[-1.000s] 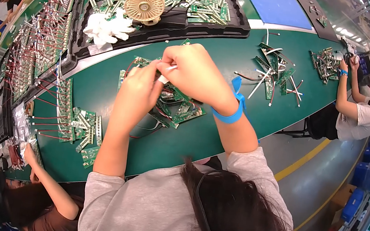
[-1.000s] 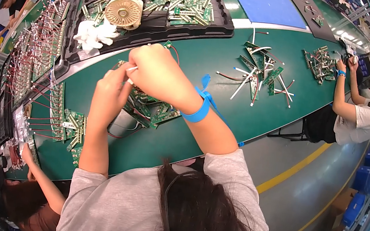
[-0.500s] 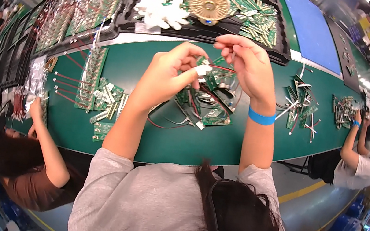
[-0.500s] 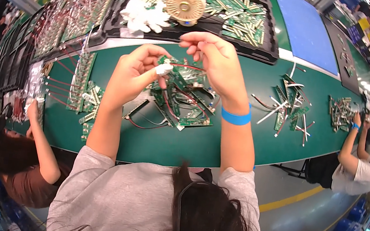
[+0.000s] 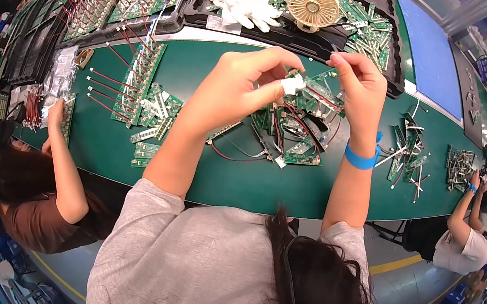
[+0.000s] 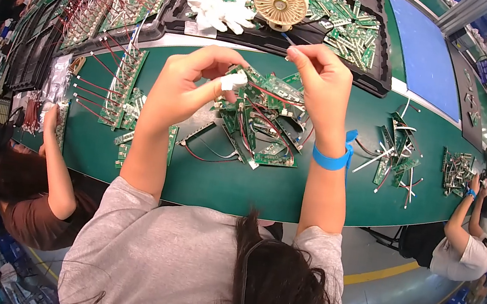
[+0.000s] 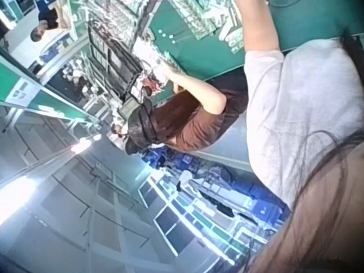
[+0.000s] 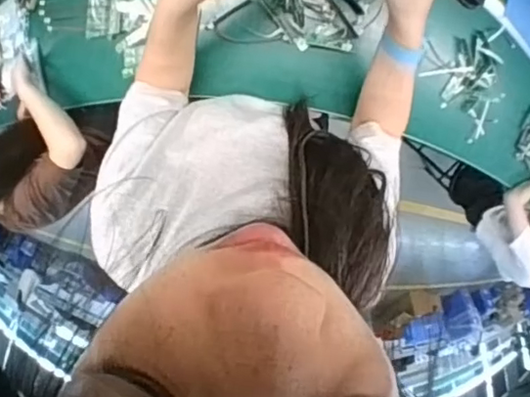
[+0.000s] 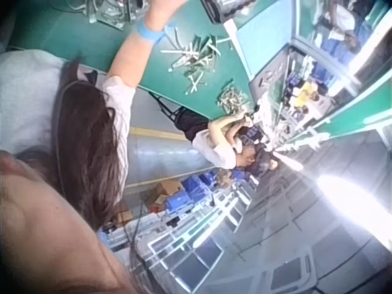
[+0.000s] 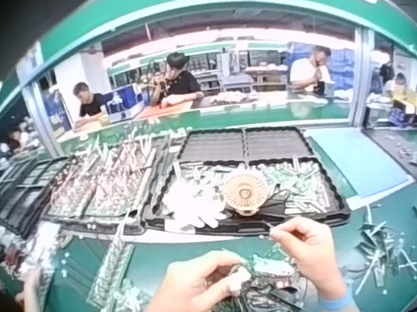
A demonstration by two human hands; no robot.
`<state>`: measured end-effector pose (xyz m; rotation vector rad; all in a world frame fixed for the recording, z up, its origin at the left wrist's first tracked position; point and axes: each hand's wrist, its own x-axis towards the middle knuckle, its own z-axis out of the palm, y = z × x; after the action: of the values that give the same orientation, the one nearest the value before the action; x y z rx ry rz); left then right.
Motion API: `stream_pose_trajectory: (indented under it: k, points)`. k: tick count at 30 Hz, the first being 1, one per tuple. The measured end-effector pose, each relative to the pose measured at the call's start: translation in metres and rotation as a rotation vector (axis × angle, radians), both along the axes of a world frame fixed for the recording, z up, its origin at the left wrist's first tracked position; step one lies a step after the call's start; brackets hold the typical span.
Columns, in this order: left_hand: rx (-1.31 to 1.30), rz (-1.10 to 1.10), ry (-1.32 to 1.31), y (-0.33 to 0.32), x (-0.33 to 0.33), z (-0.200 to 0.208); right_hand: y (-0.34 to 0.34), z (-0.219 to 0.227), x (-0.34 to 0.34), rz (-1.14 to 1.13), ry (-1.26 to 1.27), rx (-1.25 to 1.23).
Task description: The person assembles circuit boards by plugging wire connectors into the boards by hand and placing them on the table.
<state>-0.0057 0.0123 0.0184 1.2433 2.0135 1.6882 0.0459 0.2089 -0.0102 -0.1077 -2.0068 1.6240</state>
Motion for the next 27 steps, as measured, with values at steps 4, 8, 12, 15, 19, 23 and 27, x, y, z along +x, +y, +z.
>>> stream_pose_trajectory:
  k: [4,8,12,15,19,23,27]
  points:
    - [0.13,0.022,-0.266,-0.001,-0.008,-0.007,-0.002,0.012,0.008,0.127,-0.027,0.312]
    - [0.275,-0.022,-0.402,0.0,-0.017,-0.01,-0.015,0.024,0.019,0.282,-0.199,0.085]
    - [0.291,-0.053,-0.462,0.001,-0.017,-0.009,-0.016,0.03,0.022,0.311,-0.254,-0.048]
    - [0.27,-0.043,-0.459,0.002,-0.017,-0.009,-0.018,0.02,0.018,0.253,-0.113,-0.023]
    - [0.267,-0.068,-0.475,0.002,-0.014,-0.007,-0.015,0.012,0.013,0.213,0.006,0.144]
    - [0.234,-0.071,-0.479,0.002,-0.012,-0.007,-0.014,0.012,0.008,0.208,0.057,-0.137]
    - [0.214,-0.091,-0.459,0.002,-0.009,-0.004,-0.015,0.006,0.006,0.087,0.1,0.007]
